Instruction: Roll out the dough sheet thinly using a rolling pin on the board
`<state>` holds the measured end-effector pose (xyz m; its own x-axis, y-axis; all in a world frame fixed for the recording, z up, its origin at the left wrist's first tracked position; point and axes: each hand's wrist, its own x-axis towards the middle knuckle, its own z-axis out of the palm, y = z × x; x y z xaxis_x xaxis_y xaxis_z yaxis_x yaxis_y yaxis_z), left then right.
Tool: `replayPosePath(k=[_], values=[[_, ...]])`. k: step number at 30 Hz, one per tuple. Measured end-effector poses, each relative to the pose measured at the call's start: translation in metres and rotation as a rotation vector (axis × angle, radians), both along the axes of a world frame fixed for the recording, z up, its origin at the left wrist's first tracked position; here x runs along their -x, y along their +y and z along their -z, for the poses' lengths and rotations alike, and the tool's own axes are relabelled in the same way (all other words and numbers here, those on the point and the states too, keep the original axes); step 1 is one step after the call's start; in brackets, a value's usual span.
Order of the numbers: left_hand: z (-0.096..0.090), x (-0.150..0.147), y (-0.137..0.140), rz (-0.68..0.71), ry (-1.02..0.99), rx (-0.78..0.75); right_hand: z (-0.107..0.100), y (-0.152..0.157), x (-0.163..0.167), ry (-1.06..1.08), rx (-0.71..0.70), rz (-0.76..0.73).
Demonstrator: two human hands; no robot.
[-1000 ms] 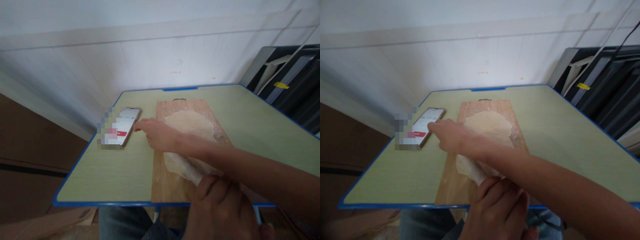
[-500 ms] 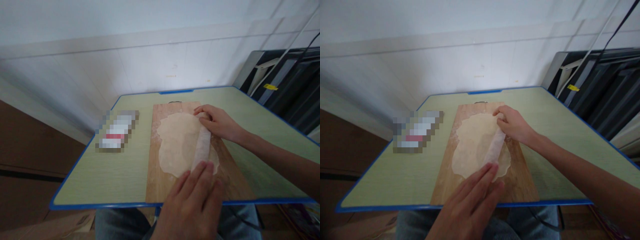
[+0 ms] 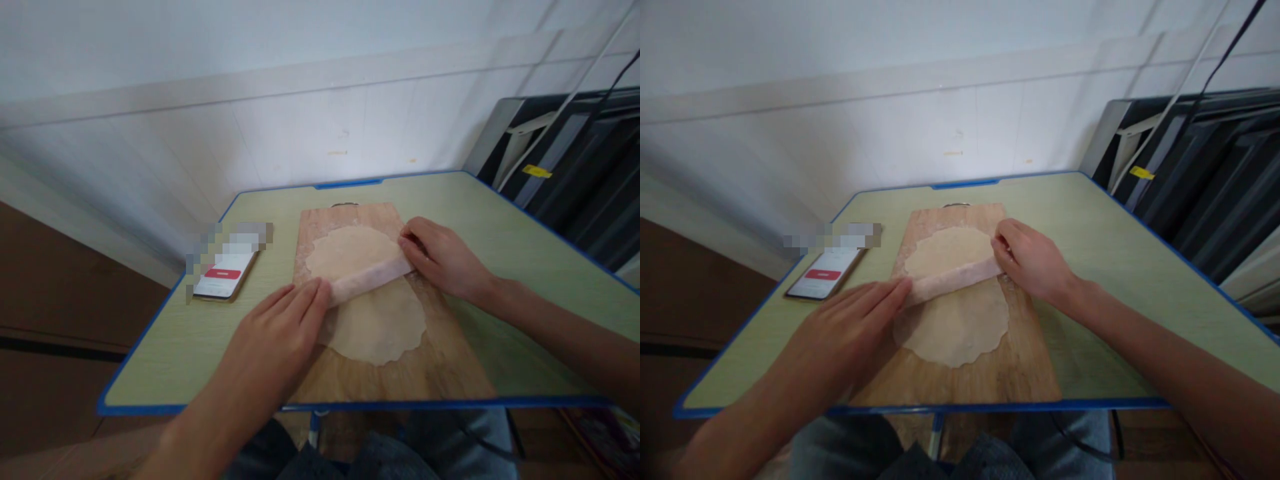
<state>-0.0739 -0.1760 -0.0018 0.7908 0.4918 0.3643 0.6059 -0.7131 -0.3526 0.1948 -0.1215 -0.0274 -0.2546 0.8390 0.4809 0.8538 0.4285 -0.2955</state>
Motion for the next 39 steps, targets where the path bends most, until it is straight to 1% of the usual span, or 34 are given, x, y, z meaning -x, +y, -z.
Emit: replayPosePath(k=[2, 5, 8, 13, 17, 20, 23, 26, 30, 32, 34, 36, 39], values=[[-0.006, 0.001, 0.012, -0.044, 0.028, 0.046, 0.0, 0.003, 0.0, -0.058, 0.013, 0.017], [-0.01, -0.004, 0.029, -0.156, 0.095, 0.117, -0.003, 0.007, 0.001, -0.147, 0.042, 0.045], [-0.008, -0.013, 0.046, -0.233, 0.129, 0.151, -0.006, 0.009, 0.005, -0.205, 0.076, 0.107], [-0.004, -0.021, 0.077, -0.378, 0.112, 0.28, -0.009, 0.009, 0.01, -0.33, 0.138, 0.173], [-0.009, -0.021, 0.098, -0.418, 0.12, 0.292, -0.01, 0.013, 0.009, -0.392, 0.172, 0.195], [-0.013, -0.022, 0.107, -0.429, 0.126, 0.294, -0.012, 0.017, 0.009, -0.412, 0.184, 0.194], [-0.014, -0.023, 0.11, -0.421, 0.131, 0.298, -0.012, 0.017, 0.01, -0.425, 0.163, 0.192], [-0.01, -0.022, 0.108, -0.409, 0.127, 0.298, -0.011, 0.014, 0.01, -0.431, 0.103, 0.197], [-0.006, -0.02, 0.098, -0.39, 0.114, 0.281, -0.007, 0.005, 0.011, -0.407, -0.012, 0.162], [-0.005, -0.019, 0.091, -0.353, 0.104, 0.26, -0.005, -0.001, 0.011, -0.385, -0.082, 0.134], [-0.005, -0.017, 0.085, -0.311, 0.09, 0.236, -0.003, -0.005, 0.01, -0.361, -0.124, 0.111], [-0.005, -0.017, 0.082, -0.289, 0.08, 0.222, -0.003, -0.006, 0.009, -0.335, -0.117, 0.078], [-0.004, -0.017, 0.083, -0.285, 0.08, 0.246, -0.004, 0.0, 0.007, -0.294, -0.035, 0.029]])
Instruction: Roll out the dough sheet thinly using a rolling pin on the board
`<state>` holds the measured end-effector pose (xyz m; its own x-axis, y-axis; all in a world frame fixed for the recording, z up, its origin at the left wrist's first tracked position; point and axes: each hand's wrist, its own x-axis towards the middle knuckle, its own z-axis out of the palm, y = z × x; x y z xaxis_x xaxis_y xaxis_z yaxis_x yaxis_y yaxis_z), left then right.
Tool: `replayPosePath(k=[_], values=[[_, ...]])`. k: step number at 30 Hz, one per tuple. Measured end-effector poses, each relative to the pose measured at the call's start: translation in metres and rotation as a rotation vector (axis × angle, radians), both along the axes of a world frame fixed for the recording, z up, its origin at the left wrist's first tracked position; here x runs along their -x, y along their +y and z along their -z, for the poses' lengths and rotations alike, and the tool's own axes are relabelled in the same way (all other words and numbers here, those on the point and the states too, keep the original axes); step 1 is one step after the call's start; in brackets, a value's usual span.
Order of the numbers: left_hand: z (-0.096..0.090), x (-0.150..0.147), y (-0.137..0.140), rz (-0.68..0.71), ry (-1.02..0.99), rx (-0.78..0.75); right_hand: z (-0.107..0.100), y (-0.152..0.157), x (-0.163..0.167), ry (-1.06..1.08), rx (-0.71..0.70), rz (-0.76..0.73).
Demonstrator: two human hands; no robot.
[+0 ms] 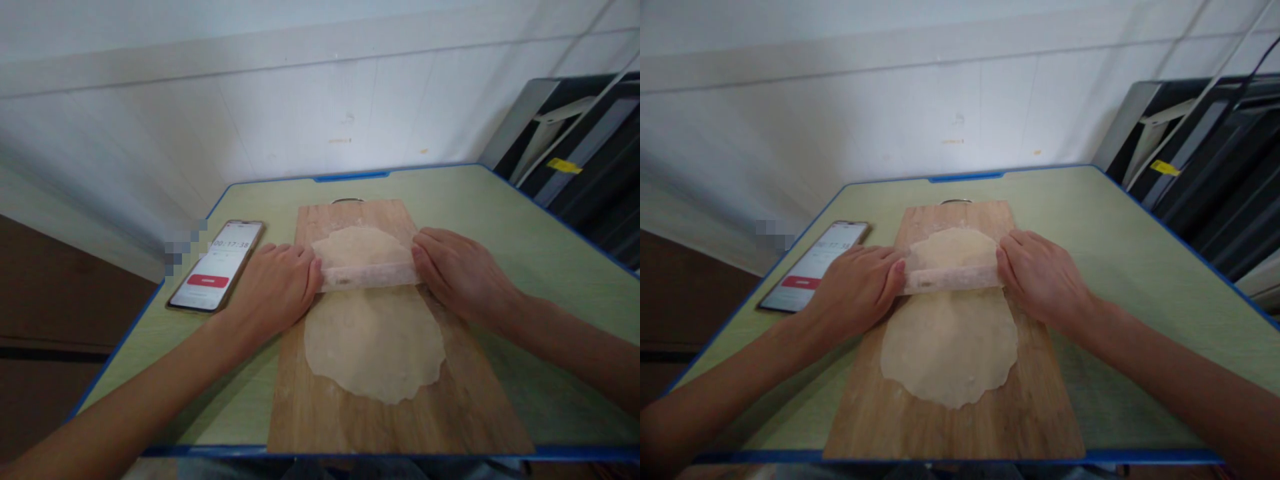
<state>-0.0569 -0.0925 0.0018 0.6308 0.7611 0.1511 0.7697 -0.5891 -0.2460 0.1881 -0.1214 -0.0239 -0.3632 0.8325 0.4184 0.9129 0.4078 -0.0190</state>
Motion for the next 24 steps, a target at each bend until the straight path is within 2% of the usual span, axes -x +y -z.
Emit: replayPosePath(k=[4, 9, 14, 20, 24], values=[[0.001, -0.002, 0.004, -0.057, 0.006, 0.024, -0.001, 0.006, -0.001, 0.023, 0.097, 0.022], [0.002, -0.001, -0.007, -0.051, -0.025, -0.019, 0.0, -0.004, 0.0, 0.039, -0.008, 0.002], [0.001, -0.004, -0.002, -0.104, -0.01, 0.072, -0.003, 0.001, -0.001, 0.071, 0.11, 0.004], [0.001, -0.006, -0.009, -0.106, -0.037, 0.066, -0.003, -0.006, 0.0, 0.045, 0.02, -0.004], [0.001, -0.005, -0.007, -0.116, -0.005, 0.111, 0.0, -0.003, -0.003, 0.031, 0.071, -0.007]])
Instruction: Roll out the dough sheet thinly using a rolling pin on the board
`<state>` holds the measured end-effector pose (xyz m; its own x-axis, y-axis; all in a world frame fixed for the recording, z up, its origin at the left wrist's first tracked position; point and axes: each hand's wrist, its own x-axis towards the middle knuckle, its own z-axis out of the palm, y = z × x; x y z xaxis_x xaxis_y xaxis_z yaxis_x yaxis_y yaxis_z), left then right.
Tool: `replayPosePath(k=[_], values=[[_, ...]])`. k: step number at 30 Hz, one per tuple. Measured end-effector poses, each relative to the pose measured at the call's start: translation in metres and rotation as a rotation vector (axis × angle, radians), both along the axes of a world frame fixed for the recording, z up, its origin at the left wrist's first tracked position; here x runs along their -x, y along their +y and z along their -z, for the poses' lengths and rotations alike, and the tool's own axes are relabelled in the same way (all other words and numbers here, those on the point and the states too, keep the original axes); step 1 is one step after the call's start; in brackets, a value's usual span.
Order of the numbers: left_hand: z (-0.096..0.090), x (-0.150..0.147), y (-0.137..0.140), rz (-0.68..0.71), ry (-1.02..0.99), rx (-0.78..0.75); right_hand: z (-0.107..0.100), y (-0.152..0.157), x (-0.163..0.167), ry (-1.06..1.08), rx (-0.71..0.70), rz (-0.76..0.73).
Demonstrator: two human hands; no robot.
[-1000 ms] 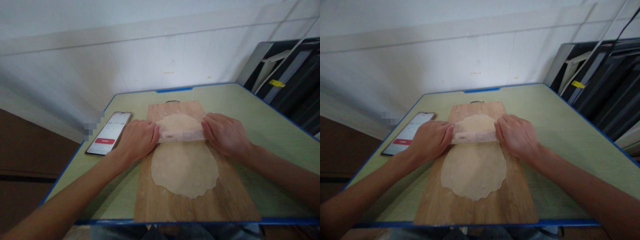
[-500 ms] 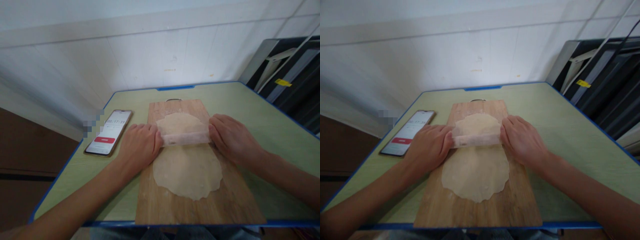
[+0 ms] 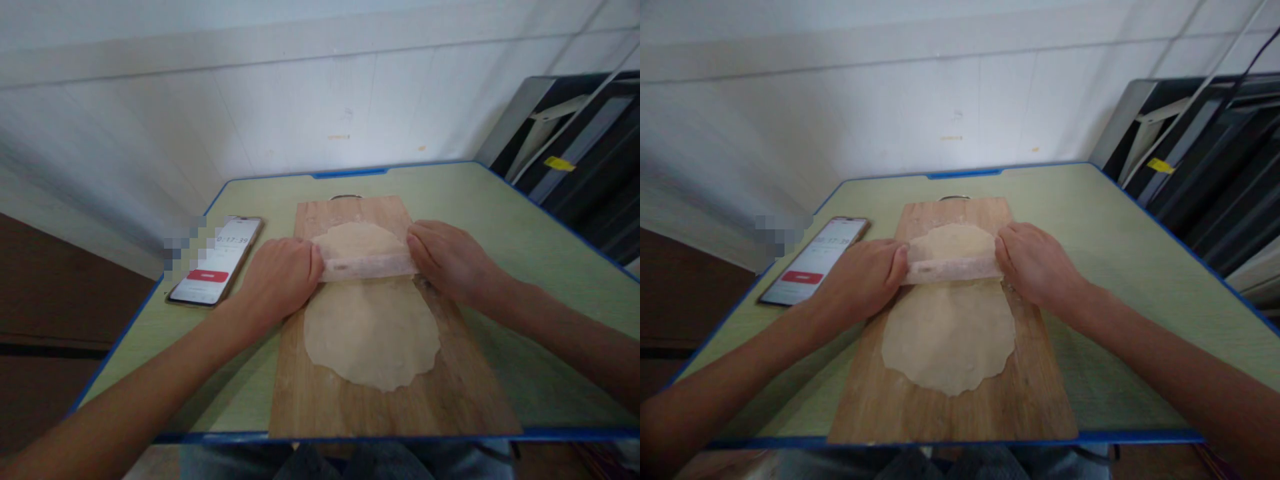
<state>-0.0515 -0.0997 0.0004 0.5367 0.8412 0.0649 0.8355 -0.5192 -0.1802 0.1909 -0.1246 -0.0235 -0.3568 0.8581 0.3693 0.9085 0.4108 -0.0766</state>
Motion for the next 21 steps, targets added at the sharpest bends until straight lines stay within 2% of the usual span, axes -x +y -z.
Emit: replayPosePath(k=[6, 11, 16, 21], values=[[-0.001, -0.001, -0.004, 0.0, -0.002, -0.051, 0.002, -0.005, -0.001, -0.042, -0.098, -0.045], [-0.001, -0.004, -0.004, -0.024, -0.016, 0.004, 0.003, -0.005, 0.001, -0.045, -0.037, 0.016], [0.0, -0.002, -0.011, 0.01, -0.008, -0.045, 0.004, -0.013, 0.002, -0.049, -0.139, -0.032], [0.0, -0.003, -0.008, -0.022, -0.007, -0.028, 0.004, -0.011, 0.003, -0.036, -0.041, 0.029]])
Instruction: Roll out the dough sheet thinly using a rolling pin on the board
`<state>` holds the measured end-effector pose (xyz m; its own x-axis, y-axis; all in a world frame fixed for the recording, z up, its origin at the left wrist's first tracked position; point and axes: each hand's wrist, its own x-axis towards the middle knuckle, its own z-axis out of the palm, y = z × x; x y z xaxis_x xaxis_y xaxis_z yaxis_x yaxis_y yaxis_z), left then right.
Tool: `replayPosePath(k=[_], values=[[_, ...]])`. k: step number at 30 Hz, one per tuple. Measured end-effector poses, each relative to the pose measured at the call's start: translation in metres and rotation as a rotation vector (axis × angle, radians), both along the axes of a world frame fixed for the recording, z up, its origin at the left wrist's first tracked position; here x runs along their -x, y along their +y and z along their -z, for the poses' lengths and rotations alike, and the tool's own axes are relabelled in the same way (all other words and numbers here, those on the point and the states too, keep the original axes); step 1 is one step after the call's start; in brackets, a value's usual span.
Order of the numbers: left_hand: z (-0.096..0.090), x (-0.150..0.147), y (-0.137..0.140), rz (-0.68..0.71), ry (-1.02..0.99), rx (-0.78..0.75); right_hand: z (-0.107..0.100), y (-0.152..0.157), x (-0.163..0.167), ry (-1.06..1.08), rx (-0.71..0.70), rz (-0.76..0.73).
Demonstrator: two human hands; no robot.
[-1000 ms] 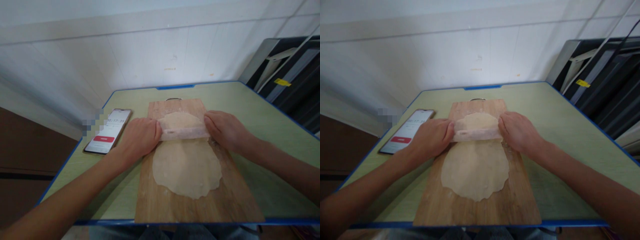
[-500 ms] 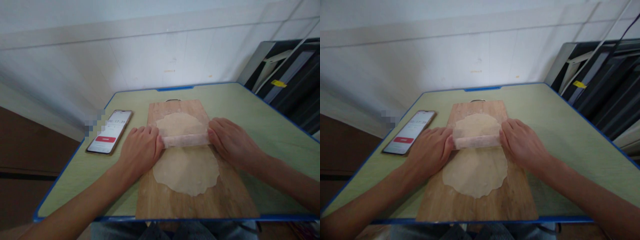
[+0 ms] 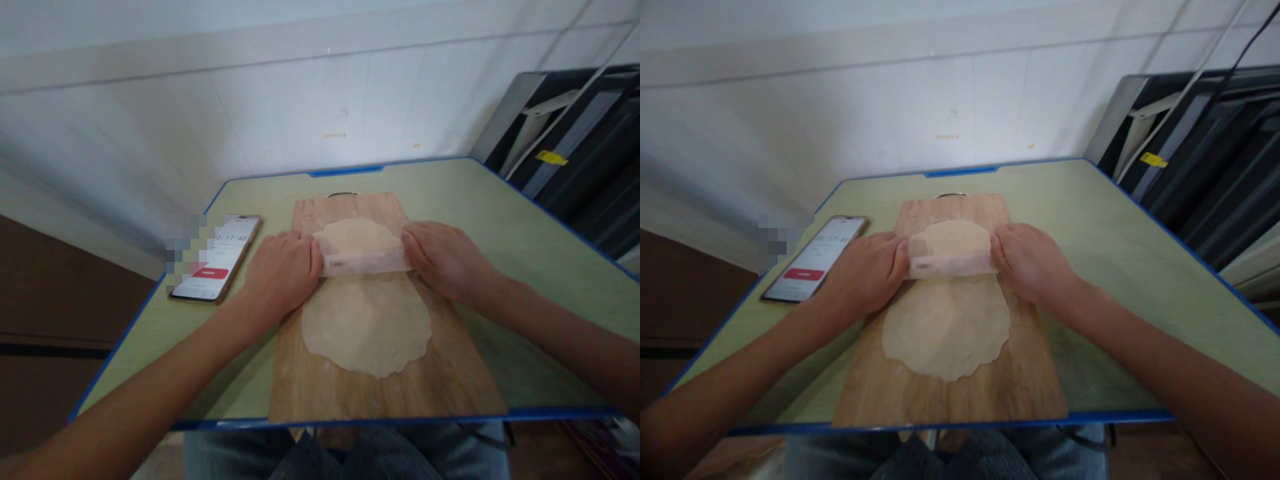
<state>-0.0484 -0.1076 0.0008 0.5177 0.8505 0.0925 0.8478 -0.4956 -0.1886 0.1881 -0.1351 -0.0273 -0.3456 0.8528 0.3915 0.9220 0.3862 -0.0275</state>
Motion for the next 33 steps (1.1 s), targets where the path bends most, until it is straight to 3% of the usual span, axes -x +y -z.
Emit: replayPosePath(k=[4, 9, 14, 18, 25, 29, 33], values=[[0.002, 0.001, -0.004, 0.046, -0.005, -0.068, 0.0, -0.005, 0.001, -0.051, -0.063, -0.027], [0.002, -0.003, 0.005, -0.016, -0.016, -0.009, -0.004, 0.0, 0.002, -0.042, 0.083, 0.094], [0.003, -0.001, -0.003, 0.033, -0.026, -0.004, -0.005, -0.007, 0.003, -0.086, 0.015, 0.047], [0.003, -0.002, 0.001, -0.001, -0.019, -0.017, -0.005, -0.002, 0.003, -0.1, 0.086, 0.117], [0.004, -0.002, 0.002, 0.021, -0.025, -0.022, 0.001, -0.005, 0.006, -0.042, -0.101, 0.079], [0.003, -0.001, 0.011, 0.071, 0.003, -0.095, 0.001, 0.002, 0.004, 0.006, 0.033, 0.061], [0.001, 0.007, 0.003, 0.133, -0.09, 0.078, -0.003, -0.009, 0.001, 0.015, 0.152, 0.007]])
